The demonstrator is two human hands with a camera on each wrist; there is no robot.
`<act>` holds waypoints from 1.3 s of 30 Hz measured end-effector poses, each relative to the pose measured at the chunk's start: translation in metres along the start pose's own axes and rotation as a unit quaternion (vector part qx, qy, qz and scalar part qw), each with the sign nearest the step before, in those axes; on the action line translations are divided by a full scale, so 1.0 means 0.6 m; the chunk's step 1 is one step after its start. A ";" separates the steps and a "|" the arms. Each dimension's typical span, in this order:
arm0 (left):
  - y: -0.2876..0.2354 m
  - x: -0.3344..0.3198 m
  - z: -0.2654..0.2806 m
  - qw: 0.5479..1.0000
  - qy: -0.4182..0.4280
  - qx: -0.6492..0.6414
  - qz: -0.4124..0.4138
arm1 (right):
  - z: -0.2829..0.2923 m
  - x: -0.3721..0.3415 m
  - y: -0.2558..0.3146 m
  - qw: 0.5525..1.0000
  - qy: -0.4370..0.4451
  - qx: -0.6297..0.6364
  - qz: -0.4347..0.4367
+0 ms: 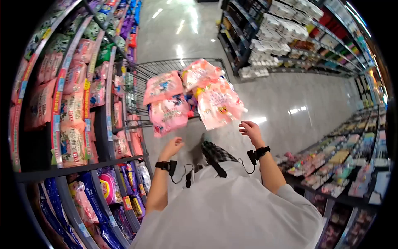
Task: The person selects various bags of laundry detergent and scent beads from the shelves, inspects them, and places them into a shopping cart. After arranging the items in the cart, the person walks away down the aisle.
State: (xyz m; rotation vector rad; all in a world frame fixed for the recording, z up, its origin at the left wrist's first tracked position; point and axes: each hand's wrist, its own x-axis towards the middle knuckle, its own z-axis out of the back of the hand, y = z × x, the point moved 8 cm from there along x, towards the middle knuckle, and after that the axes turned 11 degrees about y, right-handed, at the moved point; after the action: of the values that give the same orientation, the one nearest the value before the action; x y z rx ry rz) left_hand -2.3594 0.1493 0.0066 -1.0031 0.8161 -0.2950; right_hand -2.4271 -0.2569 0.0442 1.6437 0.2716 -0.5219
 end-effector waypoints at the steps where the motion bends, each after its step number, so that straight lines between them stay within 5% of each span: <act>1: 0.017 -0.011 -0.011 0.999 0.004 0.044 0.031 | 0.012 -0.031 -0.024 0.999 0.010 -0.051 -0.016; 4: 0.007 -0.021 -0.041 0.994 -0.007 0.106 0.019 | 0.050 -0.086 -0.098 0.975 0.073 -0.177 -0.111; 6: -0.024 -0.021 -0.093 1.000 0.025 0.016 -0.003 | 0.082 -0.155 -0.151 0.971 0.072 0.124 -0.189; 7: -0.027 -0.021 -0.107 0.999 0.036 0.026 -0.007 | 0.114 -0.162 -0.177 0.972 0.062 0.135 -0.183; 9: -0.040 -0.013 -0.133 0.996 0.076 0.034 -0.025 | 0.194 -0.159 -0.202 0.912 -0.072 0.401 -0.039; 14: -0.070 0.033 -0.174 0.992 0.091 0.086 -0.021 | 0.270 -0.200 -0.215 0.911 -0.126 0.392 -0.033; 17: -0.125 0.092 -0.231 0.983 0.134 0.126 -0.005 | 0.307 -0.200 -0.234 0.937 -0.076 0.337 -0.059; 24: -0.301 0.258 -0.467 0.945 0.251 0.199 -0.062 | 0.452 -0.214 -0.225 0.931 -0.089 0.353 -0.037; 28: -0.484 0.304 -0.585 0.903 0.299 0.283 -0.121 | 0.539 -0.232 -0.202 0.914 -0.127 0.385 0.014; 34: -0.606 0.406 -0.653 0.895 0.309 0.293 -0.132 | 0.607 -0.212 -0.208 0.893 -0.131 0.431 -0.003; 39: -0.661 0.501 -0.628 0.912 0.311 0.233 -0.134 | 0.700 -0.171 -0.234 0.833 -0.178 0.523 0.022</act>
State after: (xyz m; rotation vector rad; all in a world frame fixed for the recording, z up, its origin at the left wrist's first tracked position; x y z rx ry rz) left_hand -2.3751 -0.4691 0.0922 -0.5559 1.1084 -1.0357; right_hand -2.6562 -0.6364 -0.0580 2.5333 -0.4253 -1.0366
